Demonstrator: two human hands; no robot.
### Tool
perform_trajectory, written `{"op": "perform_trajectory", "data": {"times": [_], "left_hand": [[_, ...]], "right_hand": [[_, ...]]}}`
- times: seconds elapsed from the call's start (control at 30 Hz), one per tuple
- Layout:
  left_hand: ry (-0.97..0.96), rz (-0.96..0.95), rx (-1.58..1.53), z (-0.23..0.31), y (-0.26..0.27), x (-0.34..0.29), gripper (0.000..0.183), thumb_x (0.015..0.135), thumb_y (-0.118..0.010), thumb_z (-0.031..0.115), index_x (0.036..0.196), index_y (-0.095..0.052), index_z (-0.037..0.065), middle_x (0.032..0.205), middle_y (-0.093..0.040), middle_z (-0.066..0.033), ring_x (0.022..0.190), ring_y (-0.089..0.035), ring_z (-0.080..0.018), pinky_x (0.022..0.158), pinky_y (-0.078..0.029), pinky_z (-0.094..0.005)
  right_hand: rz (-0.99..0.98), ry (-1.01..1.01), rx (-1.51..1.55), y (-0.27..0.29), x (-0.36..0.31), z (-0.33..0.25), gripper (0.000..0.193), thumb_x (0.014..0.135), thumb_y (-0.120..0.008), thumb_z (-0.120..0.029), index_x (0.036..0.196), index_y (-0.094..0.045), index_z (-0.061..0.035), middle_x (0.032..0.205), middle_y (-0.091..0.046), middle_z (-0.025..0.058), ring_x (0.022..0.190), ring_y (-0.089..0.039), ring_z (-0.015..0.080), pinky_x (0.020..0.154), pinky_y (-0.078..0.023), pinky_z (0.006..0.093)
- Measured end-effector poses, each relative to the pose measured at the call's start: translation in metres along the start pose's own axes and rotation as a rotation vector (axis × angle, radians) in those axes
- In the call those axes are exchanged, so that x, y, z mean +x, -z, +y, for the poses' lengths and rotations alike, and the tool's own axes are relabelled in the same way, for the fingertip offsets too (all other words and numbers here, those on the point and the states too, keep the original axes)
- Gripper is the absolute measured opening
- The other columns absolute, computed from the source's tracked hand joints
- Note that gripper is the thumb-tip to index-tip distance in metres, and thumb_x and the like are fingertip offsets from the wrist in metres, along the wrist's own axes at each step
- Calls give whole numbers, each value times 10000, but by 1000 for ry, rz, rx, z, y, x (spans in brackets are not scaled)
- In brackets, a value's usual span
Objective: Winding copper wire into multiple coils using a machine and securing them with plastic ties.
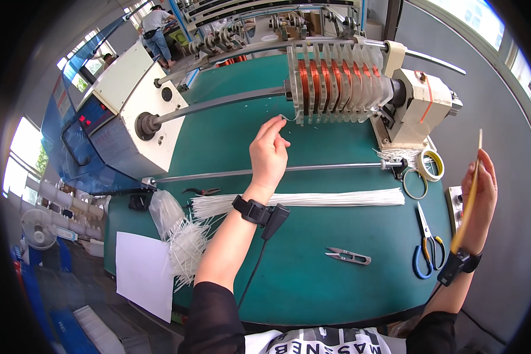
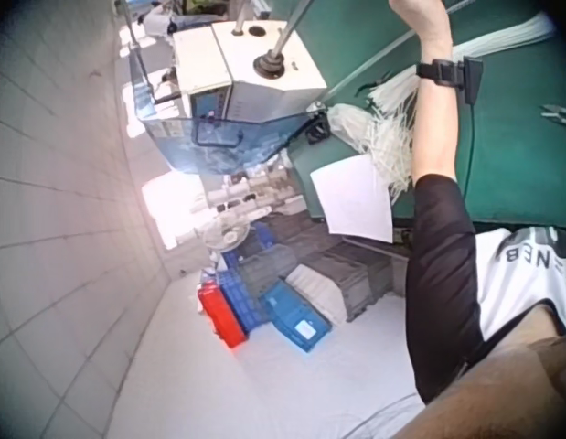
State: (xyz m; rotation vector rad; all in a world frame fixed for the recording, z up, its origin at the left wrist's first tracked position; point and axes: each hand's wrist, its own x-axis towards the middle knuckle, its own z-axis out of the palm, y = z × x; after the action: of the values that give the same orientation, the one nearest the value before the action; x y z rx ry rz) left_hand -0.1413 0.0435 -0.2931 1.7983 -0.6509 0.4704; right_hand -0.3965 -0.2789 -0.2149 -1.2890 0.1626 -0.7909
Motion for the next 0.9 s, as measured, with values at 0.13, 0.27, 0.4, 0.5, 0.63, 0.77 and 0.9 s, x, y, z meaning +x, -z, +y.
{"op": "perform_trajectory", "data": {"times": [0.13,0.27,0.4,0.5,0.63,0.77,0.9], "left_hand": [[-120,14,467,-7,-5,-2,246,819,-536,-11,1055,-604,-21,1191,-536,-134,778,-649,-258,693,-527,-351],[-75,-35,612,-17,15,5,210,808,-591,35,1014,-619,9,1075,-544,-102,801,-628,-284,671,-520,-370],[-89,-19,433,-13,24,11,72,813,-623,56,854,-666,15,929,-574,-93,704,-611,-255,606,-485,-349],[16,-46,152,-6,33,10,85,832,-611,30,880,-669,-11,896,-588,-83,688,-600,-176,632,-475,-278],[42,-10,29,-21,26,11,120,862,-564,25,917,-663,-15,847,-620,-65,667,-591,-113,590,-460,-232],[252,-15,-95,-42,7,26,161,877,-528,81,899,-668,4,665,-612,-21,601,-579,-95,524,-445,-234],[254,112,-73,-53,4,39,167,866,-523,91,856,-657,-7,670,-606,-23,575,-566,-97,512,-435,-242]], "right_hand": [[-96,-200,439,-58,-8,12,390,955,-410,-169,1284,-436,40,1178,-584,188,1080,-588,261,817,-524,314],[-247,-347,119,-120,8,48,220,948,-519,-205,1077,-579,-37,723,-618,56,743,-622,134,666,-481,254],[-340,-281,-30,-163,35,70,263,951,-526,-282,971,-660,-58,720,-575,18,694,-537,107,681,-435,237],[-290,-169,-122,-185,46,82,293,952,-522,-304,949,-687,-62,778,-579,16,770,-511,98,751,-416,253],[-236,-39,-138,-196,40,91,286,951,-525,-277,962,-687,-41,922,-579,18,889,-499,94,838,-388,270],[-235,64,-117,-196,34,99,235,942,-537,-194,949,-681,-8,986,-516,-9,903,-485,90,840,-371,238],[-259,122,-144,-202,28,100,185,927,-554,-135,936,-670,9,989,-467,-2,924,-478,91,841,-362,225]]}}
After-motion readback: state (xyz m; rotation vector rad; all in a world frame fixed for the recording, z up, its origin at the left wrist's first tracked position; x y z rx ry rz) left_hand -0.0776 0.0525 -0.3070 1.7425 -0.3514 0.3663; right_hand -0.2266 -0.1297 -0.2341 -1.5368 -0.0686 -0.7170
